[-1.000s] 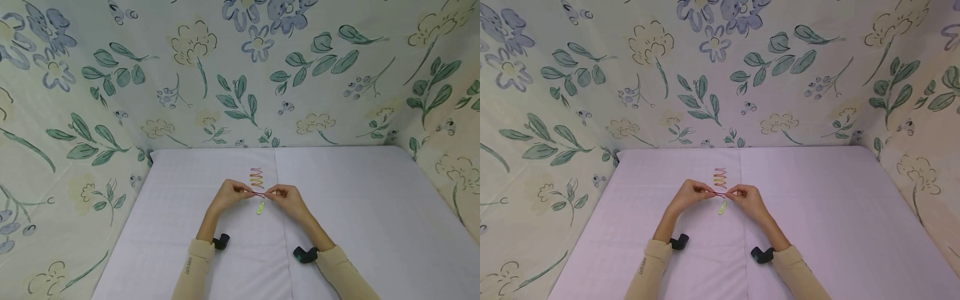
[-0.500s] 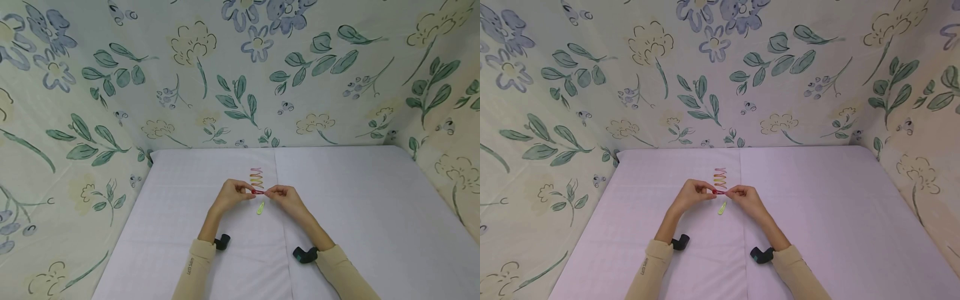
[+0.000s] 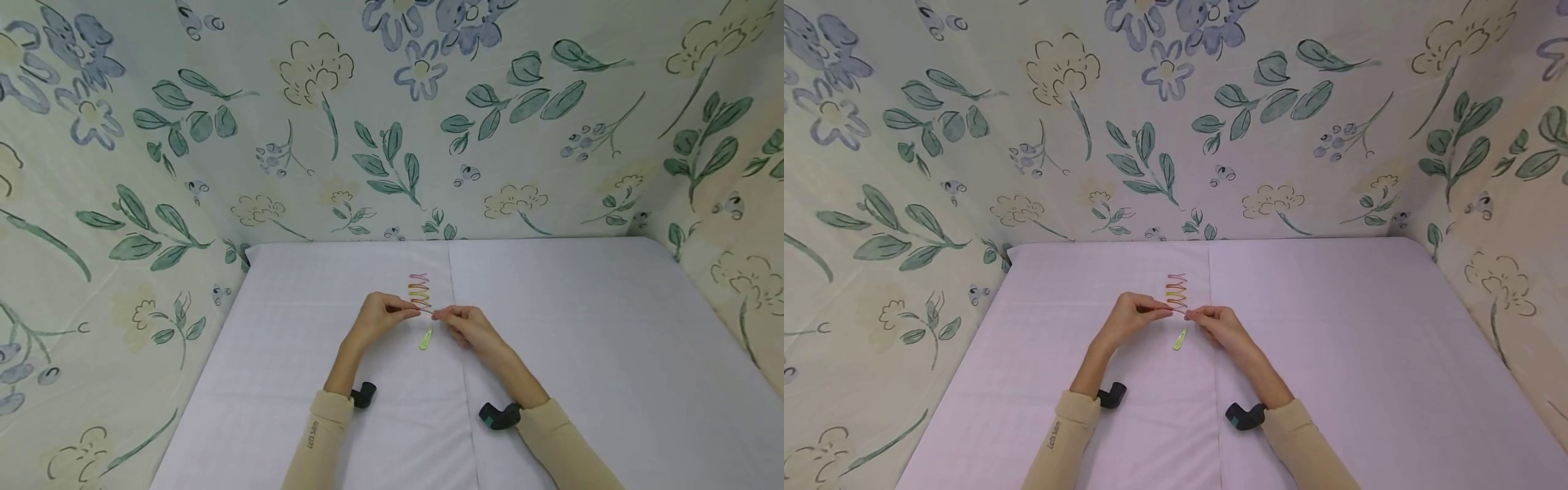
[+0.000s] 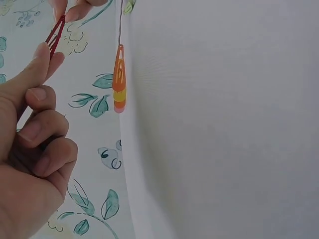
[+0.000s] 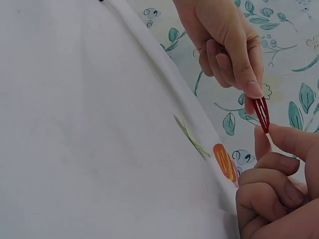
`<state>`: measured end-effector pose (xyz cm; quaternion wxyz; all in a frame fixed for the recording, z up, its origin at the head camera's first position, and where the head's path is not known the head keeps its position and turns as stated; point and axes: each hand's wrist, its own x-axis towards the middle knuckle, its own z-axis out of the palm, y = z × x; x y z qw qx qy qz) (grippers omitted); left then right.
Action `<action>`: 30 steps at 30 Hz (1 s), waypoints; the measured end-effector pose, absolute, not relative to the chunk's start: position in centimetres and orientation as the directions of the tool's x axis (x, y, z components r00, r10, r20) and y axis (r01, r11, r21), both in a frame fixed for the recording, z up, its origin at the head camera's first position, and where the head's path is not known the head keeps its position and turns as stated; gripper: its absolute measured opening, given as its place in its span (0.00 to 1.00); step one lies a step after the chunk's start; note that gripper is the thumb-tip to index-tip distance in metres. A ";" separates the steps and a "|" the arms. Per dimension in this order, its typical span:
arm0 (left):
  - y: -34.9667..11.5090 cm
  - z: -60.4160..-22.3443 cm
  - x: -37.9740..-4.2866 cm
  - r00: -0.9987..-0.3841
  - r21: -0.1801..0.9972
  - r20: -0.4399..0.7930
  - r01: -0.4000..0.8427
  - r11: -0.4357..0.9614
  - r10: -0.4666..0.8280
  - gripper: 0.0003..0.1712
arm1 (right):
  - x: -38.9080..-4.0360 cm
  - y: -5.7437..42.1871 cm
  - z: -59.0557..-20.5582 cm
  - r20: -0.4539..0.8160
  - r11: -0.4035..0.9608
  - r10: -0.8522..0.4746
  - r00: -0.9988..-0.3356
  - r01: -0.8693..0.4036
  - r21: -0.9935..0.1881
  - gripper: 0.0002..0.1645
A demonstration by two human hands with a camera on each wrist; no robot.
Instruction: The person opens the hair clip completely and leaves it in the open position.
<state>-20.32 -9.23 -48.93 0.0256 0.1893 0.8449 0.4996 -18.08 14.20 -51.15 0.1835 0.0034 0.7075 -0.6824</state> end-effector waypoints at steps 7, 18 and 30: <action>-9.2 -48.7 -20.2 -0.932 0.814 0.161 0.311 0.491 0.324 0.09 | -17.9 13.5 -51.5 -0.120 0.204 -0.155 -0.981 0.088 -0.975 0.16; -8.9 -49.0 -20.1 -0.961 0.795 0.074 0.219 0.565 0.267 0.05 | -17.7 13.2 -52.0 0.105 0.363 -0.096 -0.990 -0.133 -0.922 0.04; -8.7 -49.1 -21.1 -0.964 0.753 0.052 0.209 0.624 0.261 0.05 | -18.6 13.1 -52.3 0.096 0.363 -0.055 -0.994 -0.110 -0.925 0.06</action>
